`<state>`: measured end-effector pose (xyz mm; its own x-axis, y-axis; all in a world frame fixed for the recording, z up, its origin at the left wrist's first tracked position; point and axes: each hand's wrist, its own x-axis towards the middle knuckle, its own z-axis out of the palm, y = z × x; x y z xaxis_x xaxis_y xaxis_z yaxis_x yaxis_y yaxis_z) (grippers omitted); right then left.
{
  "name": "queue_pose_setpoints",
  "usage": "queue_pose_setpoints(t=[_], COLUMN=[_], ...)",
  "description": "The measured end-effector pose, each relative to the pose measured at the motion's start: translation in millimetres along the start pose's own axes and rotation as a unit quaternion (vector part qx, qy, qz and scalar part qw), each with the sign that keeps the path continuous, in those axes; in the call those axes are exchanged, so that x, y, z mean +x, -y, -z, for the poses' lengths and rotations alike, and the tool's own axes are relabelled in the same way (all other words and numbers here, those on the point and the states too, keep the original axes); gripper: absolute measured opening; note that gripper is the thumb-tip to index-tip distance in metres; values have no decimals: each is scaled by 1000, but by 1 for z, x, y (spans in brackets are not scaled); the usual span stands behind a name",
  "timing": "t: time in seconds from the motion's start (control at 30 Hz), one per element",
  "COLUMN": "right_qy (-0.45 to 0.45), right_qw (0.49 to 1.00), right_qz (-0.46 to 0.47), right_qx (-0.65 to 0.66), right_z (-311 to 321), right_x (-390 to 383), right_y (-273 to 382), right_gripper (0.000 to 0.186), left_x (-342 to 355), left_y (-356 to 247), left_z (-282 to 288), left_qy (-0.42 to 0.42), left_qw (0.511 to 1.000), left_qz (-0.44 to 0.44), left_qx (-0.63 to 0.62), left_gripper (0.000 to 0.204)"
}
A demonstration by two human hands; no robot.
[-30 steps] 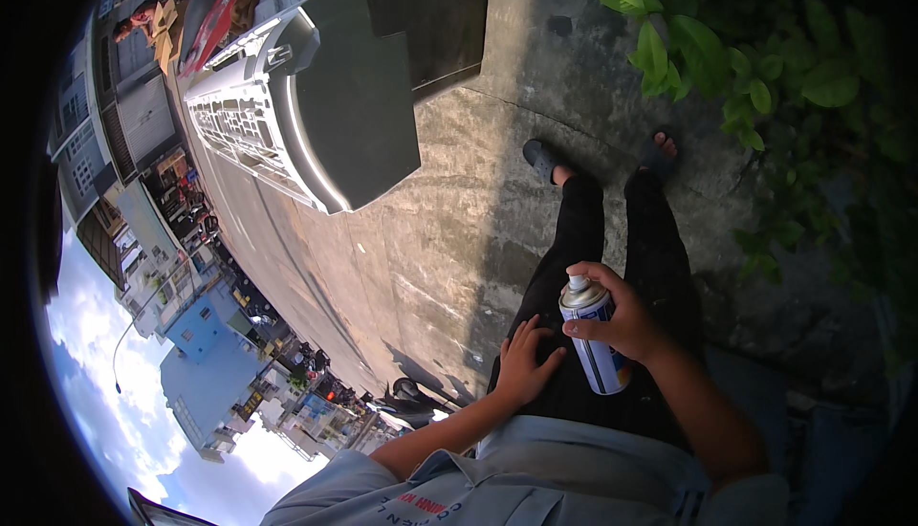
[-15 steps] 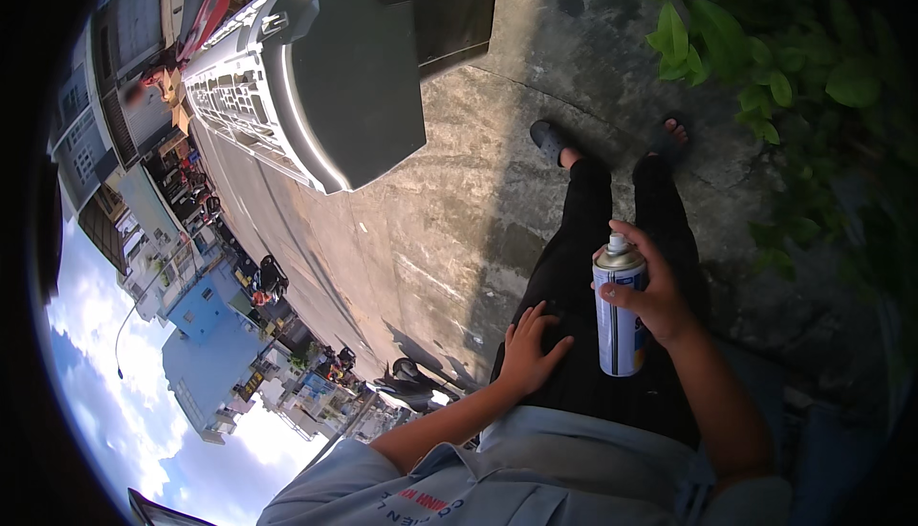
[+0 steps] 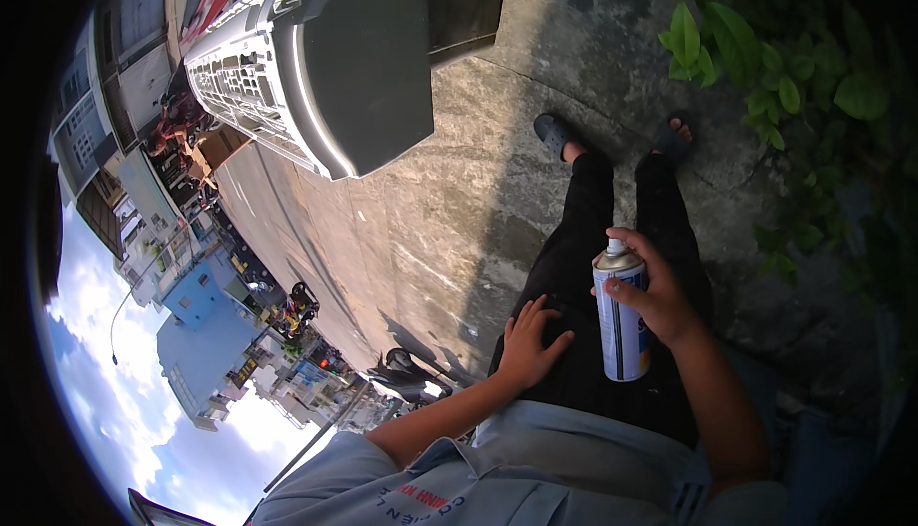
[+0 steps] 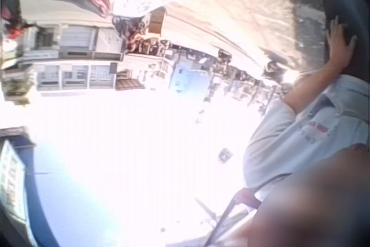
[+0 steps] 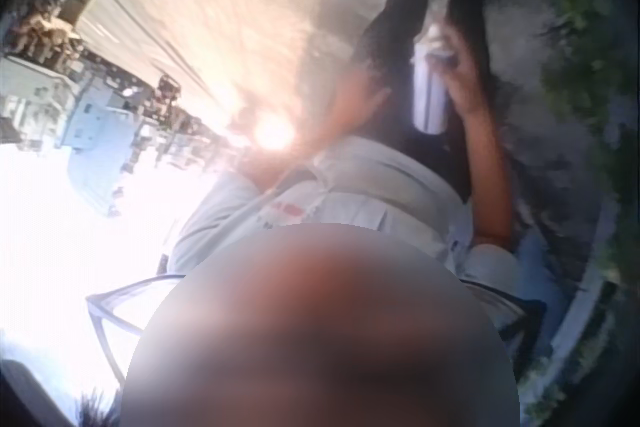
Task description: The person spray paints a white plastic air conditioner front grille with a white aerosol can. They hold the can in their right hand and the grille in their left, moving around the object to cover different sides. The person briefly wipes the grille with a cloth and continues spraying until the end of the clip.
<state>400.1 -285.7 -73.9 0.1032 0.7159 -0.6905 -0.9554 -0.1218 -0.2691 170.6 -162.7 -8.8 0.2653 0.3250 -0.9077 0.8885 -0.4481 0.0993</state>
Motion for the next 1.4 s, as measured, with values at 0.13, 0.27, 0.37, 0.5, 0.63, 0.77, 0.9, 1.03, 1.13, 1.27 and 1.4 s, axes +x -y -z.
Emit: queue_pose_setpoints(t=[0.13,0.27,0.37,0.5,0.63,0.77,0.9,1.03,1.13,1.27,1.4], right_qy=[10,69,58,33,149,259,220,67,-43,-70,-314], right_qw=[1000,995,978,948,921,917,868,856,824,631,715], right_qz=[-7,25,68,107,163,-2,13,-72,-102,-138,-101], right_qx=[19,-70,-188,-296,-321,-304,-445,-508,-556,-760,-617], right_z=[-17,-53,-103,-167,-206,-261,-249,-170,-65,64,103], right_x=[-11,-25,-41,-63,-76,-97,-79,-43,-23,-43,-93], right_y=[14,17,26,36,37,81,97,90,85,120,150], right_gripper=[73,78,74,68,64,82,78,69,69,68,66], left_x=[-2,-8,-11,-48,-120,-131,-158,-189,-209,-181,-183], left_y=[-6,-2,23,5,-53,-18,30,123,162,153,226], left_z=[4,2,15,44,126,146,164,189,202,175,221], left_qy=[-6,-24,-36,-26,-108,-174,-277,-310,-301,-256,-302], left_qw=[1000,999,988,809,745,709,599,335,109,520,456], left_qz=[6,8,-63,-125,-237,-279,-294,-255,-288,-234,-291], left_qx=[-14,-28,-139,-574,-614,-623,-691,-853,-902,-781,-785], left_gripper=[50,52,49,56,74,69,49,44,49,55,53])
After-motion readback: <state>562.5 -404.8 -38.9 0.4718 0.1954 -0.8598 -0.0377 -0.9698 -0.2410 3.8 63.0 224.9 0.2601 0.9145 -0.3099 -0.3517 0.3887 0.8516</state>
